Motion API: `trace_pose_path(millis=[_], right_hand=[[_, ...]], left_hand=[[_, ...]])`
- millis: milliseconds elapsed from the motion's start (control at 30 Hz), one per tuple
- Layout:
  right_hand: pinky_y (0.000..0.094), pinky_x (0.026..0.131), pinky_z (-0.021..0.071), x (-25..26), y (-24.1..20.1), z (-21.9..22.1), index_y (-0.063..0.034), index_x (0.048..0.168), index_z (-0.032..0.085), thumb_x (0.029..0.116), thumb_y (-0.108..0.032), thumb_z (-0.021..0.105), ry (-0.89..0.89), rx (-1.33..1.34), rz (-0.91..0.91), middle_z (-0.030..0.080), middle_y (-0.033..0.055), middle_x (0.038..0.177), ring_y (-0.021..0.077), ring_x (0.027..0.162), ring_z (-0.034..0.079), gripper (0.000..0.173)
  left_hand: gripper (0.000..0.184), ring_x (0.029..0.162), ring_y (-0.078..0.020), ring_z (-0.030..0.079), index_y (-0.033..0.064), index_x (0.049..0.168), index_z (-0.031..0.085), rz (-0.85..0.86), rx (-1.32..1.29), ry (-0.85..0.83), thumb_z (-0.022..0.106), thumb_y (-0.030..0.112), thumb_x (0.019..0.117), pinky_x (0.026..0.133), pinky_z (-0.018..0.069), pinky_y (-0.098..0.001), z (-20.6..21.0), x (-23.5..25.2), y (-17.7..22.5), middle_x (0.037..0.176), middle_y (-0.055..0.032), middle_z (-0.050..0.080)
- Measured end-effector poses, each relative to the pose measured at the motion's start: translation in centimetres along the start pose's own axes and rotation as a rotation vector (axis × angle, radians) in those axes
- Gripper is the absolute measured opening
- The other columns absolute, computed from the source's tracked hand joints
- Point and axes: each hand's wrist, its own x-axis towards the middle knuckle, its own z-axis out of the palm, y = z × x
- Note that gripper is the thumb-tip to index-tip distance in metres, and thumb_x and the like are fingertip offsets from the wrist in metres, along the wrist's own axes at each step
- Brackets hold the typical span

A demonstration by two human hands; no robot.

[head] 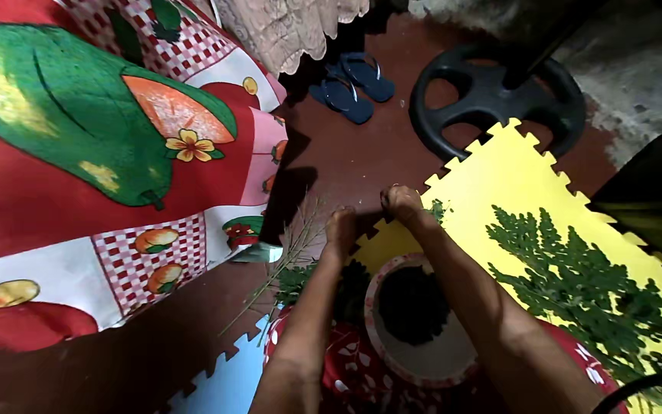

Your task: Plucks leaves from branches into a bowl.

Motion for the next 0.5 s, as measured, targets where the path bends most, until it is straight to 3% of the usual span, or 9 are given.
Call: trace_pose_path(millis=[67,133,200,333,400,467,500], right_hand=[[0.0624,0.094,0.0498,-1.5,1.4,-0.7,0.0044,0.109,0.071,0.1028,-0.014,0.058,0.059,0.131,-0.113,0.069,0.0272,0.112,0.0436,0.109,0.066,0.024],[0.0538,0.093,0.0523,-5.9,2.2,-1.5,0.0036,0.104,0.074,0.1001,-0.012,0.064,0.024,0.274,-0.254,0.071,0.0219,0.103,0.0351,0.1,0.068,0.018],[0.0493,0.103,0.0468,-11.6,2.2,-2.0,0.0069,0.113,0.071,0.1017,-0.011,0.06,-0.171,0.255,-0.326,0.069,0.0241,0.114,0.0347,0.111,0.065,0.024],[0.0605,0.104,0.0438,-18.7,3.3,2.0,0.0089,0.122,0.066,0.103,-0.006,0.055,-0.361,0.05,-0.239,0.063,0.032,0.124,0.0468,0.12,0.059,0.026],[0.062,0.107,0.0419,-21.1,3.1,2.4,0.0093,0.129,0.062,0.101,0.001,0.054,-0.376,-0.044,-0.157,0.057,0.0329,0.134,0.0493,0.128,0.053,0.03],[0.0578,0.106,0.0437,-25.0,2.7,0.2,0.0106,0.117,0.068,0.1006,-0.003,0.058,-0.255,0.062,-0.277,0.063,0.0318,0.124,0.0466,0.121,0.059,0.023],[0.054,0.099,0.0494,-27.7,2.8,-1.0,0.0088,0.104,0.073,0.0959,-0.006,0.066,-0.123,0.161,-0.453,0.07,0.0277,0.109,0.0418,0.107,0.066,0.018]], left_hand=[[0.029,0.125,-0.0405,0.059,-0.001,0.127,0.064,-0.03,0.015,-0.012,0.049,0.012,0.1061,0.103,0.048,-0.0581,-0.1,0.0,-0.1,0.135,-0.0229,0.06],[0.032,0.126,-0.0434,0.058,-0.0035,0.131,0.061,-0.013,0.008,-0.019,0.047,0.013,0.1068,0.102,0.0468,-0.0609,-0.4,-0.4,-0.1,0.137,-0.0263,0.058],[0.035,0.128,-0.0437,0.056,-0.0059,0.132,0.059,0.058,-0.072,-0.013,0.046,0.016,0.1086,0.107,0.0441,-0.0599,-0.9,-1.4,0.6,0.139,-0.0282,0.056],[0.027,0.12,-0.037,0.061,-0.0097,0.117,0.066,0.336,-0.179,-0.07,0.051,0.009,0.1052,0.106,0.0467,-0.0494,-1.2,-8.0,3.5,0.125,-0.0264,0.064],[0.031,0.128,-0.0369,0.058,-0.0083,0.127,0.063,0.414,-0.006,-0.261,0.046,0.009,0.1071,0.112,0.0425,-0.0481,-1.2,-11.9,5.1,0.132,-0.0262,0.061],[0.034,0.134,-0.0372,0.053,-0.0077,0.134,0.058,0.408,0.063,-0.356,0.045,0.009,0.1077,0.115,0.0393,-0.048,-1.4,-14.8,5.6,0.141,-0.0263,0.056],[0.034,0.134,-0.0362,0.054,-0.0068,0.136,0.058,0.378,0.033,-0.327,0.046,0.009,0.1073,0.115,0.0397,-0.0471,-1.7,-16.0,5.2,0.142,-0.0254,0.056]])
